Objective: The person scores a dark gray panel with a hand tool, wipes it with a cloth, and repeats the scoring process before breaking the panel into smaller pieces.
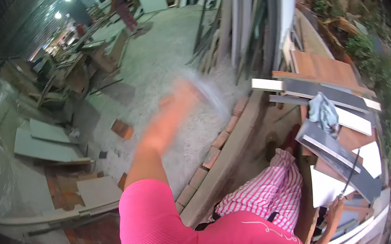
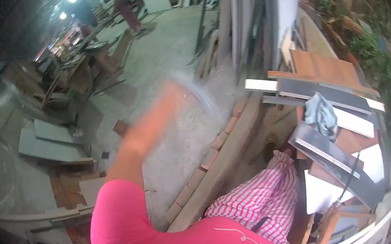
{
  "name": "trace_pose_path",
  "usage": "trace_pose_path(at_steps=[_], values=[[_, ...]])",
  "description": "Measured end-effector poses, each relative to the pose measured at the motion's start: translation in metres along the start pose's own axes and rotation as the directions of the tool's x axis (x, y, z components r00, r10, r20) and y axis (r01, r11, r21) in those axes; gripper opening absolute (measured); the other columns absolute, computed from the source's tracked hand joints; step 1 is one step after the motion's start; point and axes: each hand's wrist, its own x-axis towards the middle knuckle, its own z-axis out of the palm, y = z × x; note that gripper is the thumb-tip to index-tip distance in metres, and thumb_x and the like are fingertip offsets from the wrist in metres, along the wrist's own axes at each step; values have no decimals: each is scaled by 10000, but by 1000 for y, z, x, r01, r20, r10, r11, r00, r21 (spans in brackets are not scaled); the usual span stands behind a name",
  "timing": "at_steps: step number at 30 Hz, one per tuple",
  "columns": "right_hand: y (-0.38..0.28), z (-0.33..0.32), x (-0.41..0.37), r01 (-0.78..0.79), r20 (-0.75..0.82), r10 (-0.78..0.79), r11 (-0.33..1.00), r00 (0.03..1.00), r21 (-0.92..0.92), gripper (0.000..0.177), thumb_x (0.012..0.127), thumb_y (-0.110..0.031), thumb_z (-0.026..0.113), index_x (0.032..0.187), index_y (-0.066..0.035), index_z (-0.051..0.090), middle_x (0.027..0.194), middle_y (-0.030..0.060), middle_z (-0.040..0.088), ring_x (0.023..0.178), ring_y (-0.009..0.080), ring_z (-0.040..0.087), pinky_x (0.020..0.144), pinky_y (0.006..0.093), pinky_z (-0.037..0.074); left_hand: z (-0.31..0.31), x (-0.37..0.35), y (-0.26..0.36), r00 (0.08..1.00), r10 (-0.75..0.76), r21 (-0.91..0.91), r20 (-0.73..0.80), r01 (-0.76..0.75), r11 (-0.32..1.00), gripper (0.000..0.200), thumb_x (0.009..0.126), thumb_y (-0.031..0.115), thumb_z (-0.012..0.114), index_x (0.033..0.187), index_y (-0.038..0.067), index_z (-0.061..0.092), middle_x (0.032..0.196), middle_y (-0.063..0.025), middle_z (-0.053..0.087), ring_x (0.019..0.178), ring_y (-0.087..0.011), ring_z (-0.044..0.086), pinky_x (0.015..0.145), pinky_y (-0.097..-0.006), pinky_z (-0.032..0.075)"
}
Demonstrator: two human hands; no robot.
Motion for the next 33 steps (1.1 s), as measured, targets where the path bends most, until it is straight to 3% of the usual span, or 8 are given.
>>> trace_pose_path(at_steps=[1,5,9,12,14,15,24,33], values=[[7,-4,-1,-12,28,13,1000,1000,-16,402,998,-228,432,1336,-21,365,803,127,531,431,148,438,347,282,361,-115,47,84,794,226,-52,-565,-307,950,628,861,360,644,1314,38,351,1210,-145,536,959,-310,624,789,-487,521],[-21,-2,-27,-34,-31,33,999,999,-16,348,1008,-275,421,1264,-39,417,684,47,479,422,103,409,346,252,370,-328,20,286,470,278,-207,-838,-745,634,829,897,452,622,1458,33,178,1342,-193,445,1008,-356,609,793,-542,524],[-36,5,-32,-64,-15,67,986,998,156,266,1014,-306,422,1149,-78,450,605,-16,399,423,67,387,347,225,334,-171,6,201,646,702,258,-300,-654,711,338,892,249,570,1156,43,525,1067,-134,577,825,-281,620,719,-403,517],[-23,3,-28,-75,-28,78,991,997,109,268,1013,-306,429,1153,-79,447,603,-18,394,426,69,386,356,228,337,27,-36,36,667,572,619,477,-718,320,345,925,285,502,1140,28,584,1105,-161,618,977,-288,591,880,-414,462],[-25,2,-22,-127,3,128,987,992,98,308,1014,-305,435,1217,-73,429,640,-12,413,451,66,397,373,228,347,152,-133,-20,278,-194,331,941,-874,354,549,930,435,496,1293,26,542,1255,-197,581,1152,-351,552,989,-457,422],[-31,4,-24,-133,7,133,987,991,91,308,1014,-305,435,1217,-73,429,640,-12,413,451,66,397,373,228,347,208,-161,-32,-208,-401,-67,892,-939,336,629,885,485,558,1298,12,526,1234,-215,588,1135,-362,561,974,-458,433],[-30,1,-29,1,8,-3,990,1000,139,365,1012,-298,448,1310,-91,404,730,8,452,492,69,422,406,223,376,441,-299,67,88,900,-82,427,-987,135,365,841,215,605,1112,-23,552,1202,-241,491,1213,-431,431,1031,-599,288],[-32,-11,-24,-39,77,32,995,997,87,440,1004,-256,443,1402,-90,358,751,34,477,515,84,444,425,230,384,484,-291,49,233,724,30,650,-959,282,343,872,242,544,1072,-28,613,1166,-255,551,1215,-468,442,1070,-691,132]])
